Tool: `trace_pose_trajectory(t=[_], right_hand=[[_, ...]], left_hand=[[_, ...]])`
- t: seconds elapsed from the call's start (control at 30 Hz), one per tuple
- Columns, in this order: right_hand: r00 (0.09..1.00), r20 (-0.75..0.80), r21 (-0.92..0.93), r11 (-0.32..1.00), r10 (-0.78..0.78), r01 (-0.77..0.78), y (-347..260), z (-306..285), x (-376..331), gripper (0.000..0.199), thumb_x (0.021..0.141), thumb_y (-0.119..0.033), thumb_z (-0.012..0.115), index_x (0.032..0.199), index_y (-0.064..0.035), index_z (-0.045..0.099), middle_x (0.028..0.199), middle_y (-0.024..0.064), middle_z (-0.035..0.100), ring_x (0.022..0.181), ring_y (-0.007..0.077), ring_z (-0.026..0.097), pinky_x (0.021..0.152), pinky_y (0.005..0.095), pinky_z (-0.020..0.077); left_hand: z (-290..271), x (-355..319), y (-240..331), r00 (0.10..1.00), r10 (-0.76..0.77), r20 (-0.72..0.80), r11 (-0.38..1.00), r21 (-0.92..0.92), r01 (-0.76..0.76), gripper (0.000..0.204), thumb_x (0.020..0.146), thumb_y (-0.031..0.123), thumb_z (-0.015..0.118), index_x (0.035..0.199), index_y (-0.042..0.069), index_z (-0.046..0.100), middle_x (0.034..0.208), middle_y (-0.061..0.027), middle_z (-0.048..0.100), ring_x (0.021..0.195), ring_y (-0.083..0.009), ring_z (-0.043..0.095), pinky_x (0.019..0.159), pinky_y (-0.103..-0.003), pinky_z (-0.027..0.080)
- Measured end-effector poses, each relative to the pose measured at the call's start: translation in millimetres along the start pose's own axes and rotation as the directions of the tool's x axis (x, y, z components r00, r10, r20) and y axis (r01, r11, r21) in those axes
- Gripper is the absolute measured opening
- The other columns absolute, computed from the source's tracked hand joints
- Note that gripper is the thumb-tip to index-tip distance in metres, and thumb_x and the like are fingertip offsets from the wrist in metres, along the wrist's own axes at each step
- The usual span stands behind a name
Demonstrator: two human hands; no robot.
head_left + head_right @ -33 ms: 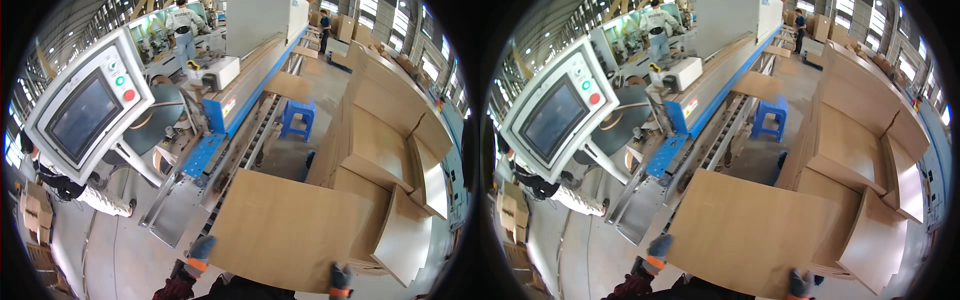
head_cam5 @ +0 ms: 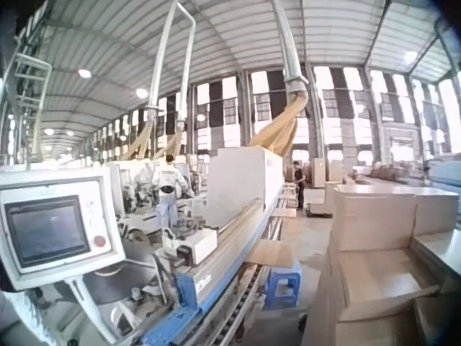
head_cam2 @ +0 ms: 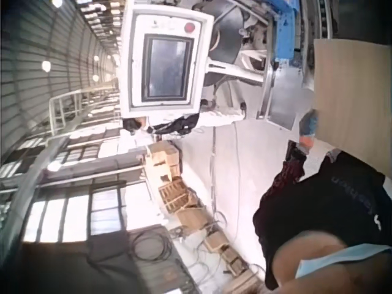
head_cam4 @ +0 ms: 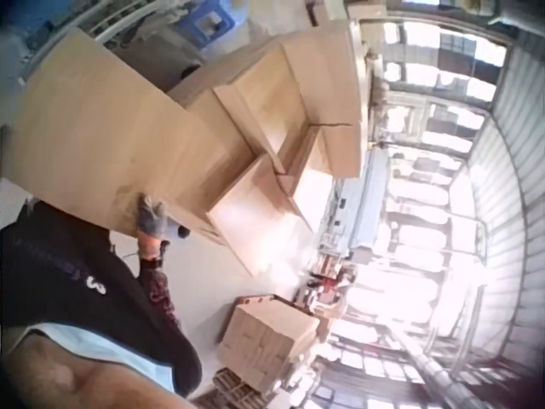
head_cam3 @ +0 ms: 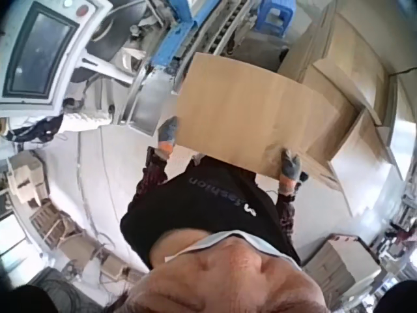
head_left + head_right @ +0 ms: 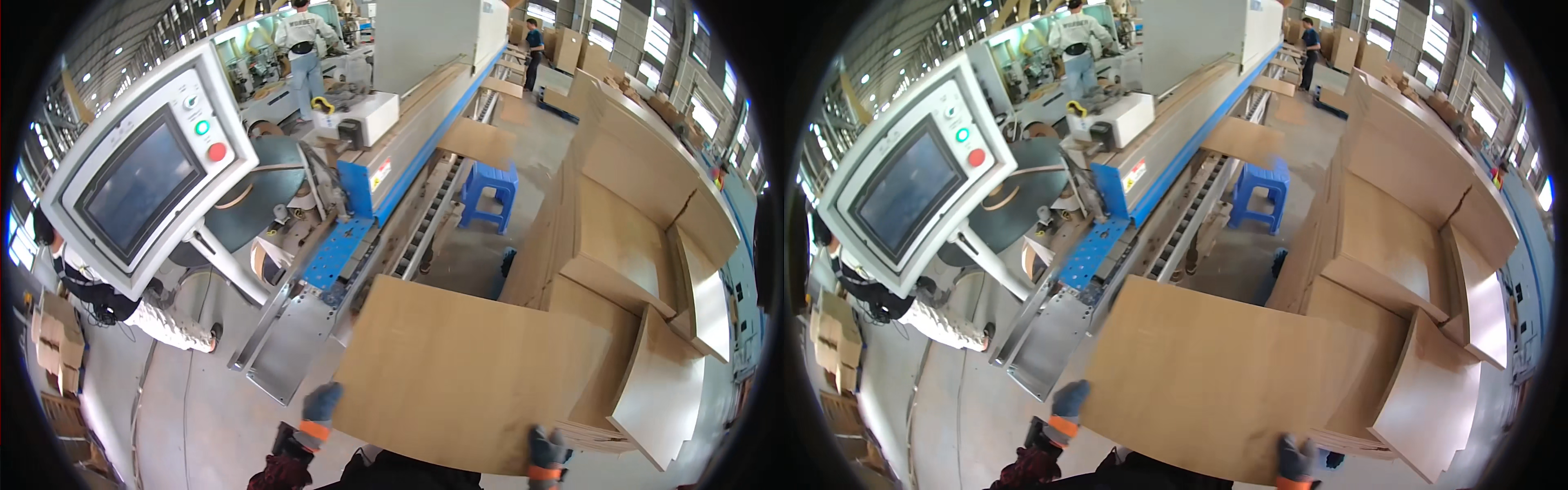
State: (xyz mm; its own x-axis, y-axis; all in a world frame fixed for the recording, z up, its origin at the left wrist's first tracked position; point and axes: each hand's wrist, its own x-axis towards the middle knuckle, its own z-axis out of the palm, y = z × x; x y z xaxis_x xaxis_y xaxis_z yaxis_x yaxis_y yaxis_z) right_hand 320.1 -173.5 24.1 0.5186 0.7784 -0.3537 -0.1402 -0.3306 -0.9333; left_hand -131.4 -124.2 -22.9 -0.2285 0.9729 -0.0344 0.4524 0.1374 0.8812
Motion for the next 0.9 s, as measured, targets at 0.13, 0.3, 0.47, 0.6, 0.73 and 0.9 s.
trace_pose_trajectory(t=[0.13,0.3,0.47,0.6,0.73,0.9], right_hand=[[0.998,0.059,0.278,0.96,-0.023,0.006,72,117,3,0.027,0.079,-0.018,0.059,0.096,0.0027,0.057,0.091,0.0118,0.06,0.078,0.0171,0.055,0.066,0.0303,0.0469],[0.993,0.029,-0.414,0.902,-0.119,0.12,95,234,-21,0.037,0.078,-0.028,0.059,0.098,0.003,0.057,0.085,0.0163,0.062,0.074,0.0279,0.059,0.066,0.0358,0.0463],[0.994,-0.029,-0.068,0.992,-0.108,0.106,66,287,-3,0.031,0.076,-0.027,0.062,0.084,0.0023,0.057,0.076,0.0124,0.062,0.068,0.0211,0.059,0.059,0.0349,0.0456],[0.996,-0.085,-0.131,0.991,-0.036,0.025,91,286,63,0.028,0.078,-0.029,0.063,0.086,-0.0028,0.06,0.073,0.0067,0.061,0.059,0.0155,0.057,0.05,0.0314,0.0434],[0.97,0.011,-0.22,0.946,-0.243,0.239,74,299,105,0.031,0.076,-0.03,0.062,0.085,-0.0006,0.059,0.077,0.0116,0.061,0.071,0.0235,0.057,0.063,0.0366,0.0448],[0.931,0.034,-0.592,0.743,-0.365,0.313,-39,279,72,0.051,0.075,-0.037,0.061,0.106,0.0015,0.05,0.107,0.0221,0.053,0.102,0.0361,0.05,0.084,0.0403,0.0418]], left_hand=[[-53,34,21,0.956,0.007,-0.292,0.846,0.512,0.15,0.037,0.077,0.027,0.056,0.104,0.002,0.055,0.101,-0.0216,0.055,0.095,-0.0363,0.051,0.085,-0.045,0.04],[-44,41,8,0.925,0.376,0.062,0.65,0.693,-0.311,0.053,0.076,0.032,0.053,0.119,0.002,0.045,0.124,-0.025,0.039,0.116,-0.0437,0.033,0.098,-0.05,0.025],[-22,73,-9,0.878,0.44,0.188,0.602,0.664,-0.443,0.056,0.076,0.036,0.053,0.117,0.0,0.044,0.126,-0.025,0.036,0.119,-0.0417,0.03,0.1,-0.051,0.023],[6,119,2,0.84,0.471,0.268,0.48,0.721,-0.499,0.055,0.08,0.037,0.045,0.118,-0.002,0.043,0.127,-0.0238,0.035,0.122,-0.0398,0.027,0.102,-0.05,0.021],[35,157,-3,0.841,0.528,0.118,0.591,0.66,-0.463,0.056,0.08,0.039,0.044,0.117,-0.003,0.044,0.128,-0.022,0.035,0.121,-0.041,0.027,0.102,-0.049,0.02],[70,215,10,0.841,0.503,0.198,0.48,0.746,-0.462,0.056,0.083,0.035,0.04,0.12,-0.006,0.038,0.129,-0.0246,0.032,0.123,-0.0385,0.026,0.103,-0.047,0.019]])
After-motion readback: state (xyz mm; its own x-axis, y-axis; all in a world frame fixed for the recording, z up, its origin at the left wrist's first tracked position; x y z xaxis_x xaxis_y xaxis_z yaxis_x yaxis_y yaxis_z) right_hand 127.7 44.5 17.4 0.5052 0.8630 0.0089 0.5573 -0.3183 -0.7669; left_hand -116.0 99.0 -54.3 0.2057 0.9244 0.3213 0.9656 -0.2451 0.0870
